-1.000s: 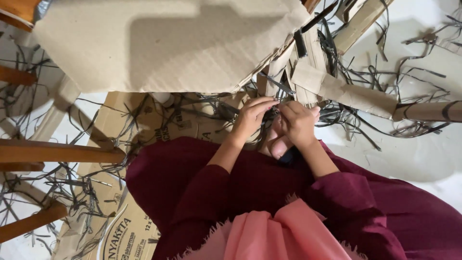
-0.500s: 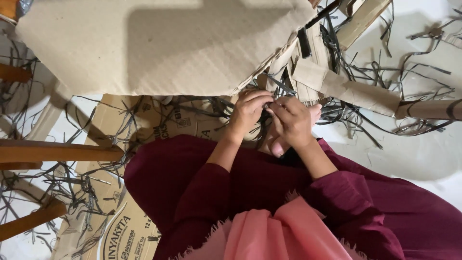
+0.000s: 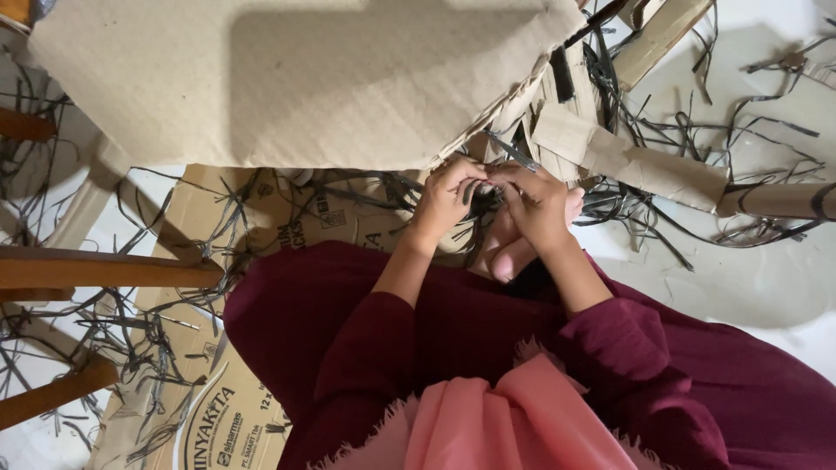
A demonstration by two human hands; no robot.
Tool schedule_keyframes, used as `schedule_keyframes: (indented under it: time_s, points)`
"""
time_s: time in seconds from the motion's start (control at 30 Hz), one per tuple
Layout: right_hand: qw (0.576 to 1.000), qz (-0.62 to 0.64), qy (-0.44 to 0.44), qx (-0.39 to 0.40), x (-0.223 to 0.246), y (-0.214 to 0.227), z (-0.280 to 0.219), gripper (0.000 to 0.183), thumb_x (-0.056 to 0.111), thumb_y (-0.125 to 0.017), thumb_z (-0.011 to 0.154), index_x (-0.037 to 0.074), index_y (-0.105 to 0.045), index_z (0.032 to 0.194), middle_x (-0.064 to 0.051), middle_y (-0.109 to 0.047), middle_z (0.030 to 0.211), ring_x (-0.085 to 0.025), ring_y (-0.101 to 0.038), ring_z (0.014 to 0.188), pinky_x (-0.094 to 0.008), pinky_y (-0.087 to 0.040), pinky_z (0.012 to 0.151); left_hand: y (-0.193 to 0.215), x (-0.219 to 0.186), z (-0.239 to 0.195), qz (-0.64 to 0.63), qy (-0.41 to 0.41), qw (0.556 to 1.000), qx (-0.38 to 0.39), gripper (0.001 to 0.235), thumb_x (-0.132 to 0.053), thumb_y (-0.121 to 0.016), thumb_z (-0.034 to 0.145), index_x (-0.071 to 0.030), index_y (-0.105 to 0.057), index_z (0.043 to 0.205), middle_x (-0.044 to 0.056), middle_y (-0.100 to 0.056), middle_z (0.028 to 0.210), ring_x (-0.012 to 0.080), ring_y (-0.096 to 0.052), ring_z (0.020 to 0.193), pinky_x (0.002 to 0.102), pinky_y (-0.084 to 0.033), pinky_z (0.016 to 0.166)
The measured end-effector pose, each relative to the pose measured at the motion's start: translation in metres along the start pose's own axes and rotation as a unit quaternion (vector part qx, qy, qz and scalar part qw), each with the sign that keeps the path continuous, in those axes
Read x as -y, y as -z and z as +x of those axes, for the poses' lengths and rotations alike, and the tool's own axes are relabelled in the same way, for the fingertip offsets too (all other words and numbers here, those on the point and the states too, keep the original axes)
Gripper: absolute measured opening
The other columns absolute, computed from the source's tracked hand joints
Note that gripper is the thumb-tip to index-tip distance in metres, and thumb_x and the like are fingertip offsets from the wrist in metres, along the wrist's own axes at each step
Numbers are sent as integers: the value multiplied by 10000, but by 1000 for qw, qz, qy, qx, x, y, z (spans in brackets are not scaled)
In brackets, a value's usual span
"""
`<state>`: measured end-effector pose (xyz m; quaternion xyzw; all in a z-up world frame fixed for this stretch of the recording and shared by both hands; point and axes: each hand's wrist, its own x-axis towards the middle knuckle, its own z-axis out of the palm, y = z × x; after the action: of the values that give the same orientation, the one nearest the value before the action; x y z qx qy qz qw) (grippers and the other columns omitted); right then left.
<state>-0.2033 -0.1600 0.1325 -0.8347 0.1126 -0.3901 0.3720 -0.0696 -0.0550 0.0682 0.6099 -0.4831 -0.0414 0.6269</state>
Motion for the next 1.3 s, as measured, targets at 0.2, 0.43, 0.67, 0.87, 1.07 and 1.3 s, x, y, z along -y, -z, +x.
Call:
schedule_keyframes:
  time_s: [0.2,0.43,0.67,0.87,1.07,1.3]
  points:
    - [1000,21,-14,-18,-8,-6,-1,69,20,-802,932,42,-790,997,-141,-754,871,-374,-714,836,-431,-567,787,-3,-4,1,-10,44,999,-14,127,-27,-705,928,-135,-745,983,77,-769,895,304,-743,891,392,-582,825]
    - [999,-35,8,-10,-23,-6,-18,167,-56,-739,920,55,-794,1032,-139,-762,953,-385,-714,922,-446,-566,845,-19,-13,5,-13,47,992,-119,90,-55,-728,927,-133,-766,949,41,-774,854,239,-757,812,338,-583,752]
    - [977,-192,95,24,-21,-23,-12,198,-61,-592,957,-10,-745,1071,-225,-658,978,-430,-651,868,-495,-522,766,-2,-29,20,154,7,983,-101,87,-133,-712,942,-62,-758,959,163,-723,798,371,-720,797,427,-570,666]
    - [980,-181,20,83,-35,-25,-15,270,-69,-601,886,102,-717,1059,-85,-646,951,-349,-675,895,-418,-536,791,-4,1,2,235,-14,971,-47,203,-204,-688,956,-33,-706,1063,160,-710,937,382,-710,937,452,-577,793]
    - [991,-62,-85,82,-22,-23,-14,248,-104,-573,889,95,-692,977,-107,-649,852,-395,-678,848,-432,-515,782,19,-25,1,94,255,960,-63,334,-287,-740,892,-2,-731,1065,199,-724,957,385,-702,989,485,-538,866]
    - [991,-24,-109,69,2,-22,-6,216,-116,-624,911,62,-721,984,-142,-692,855,-418,-697,857,-455,-533,785,-2,-35,-11,-342,484,794,-138,358,-235,-878,864,-42,-742,1133,124,-702,1034,246,-744,926,282,-598,801]
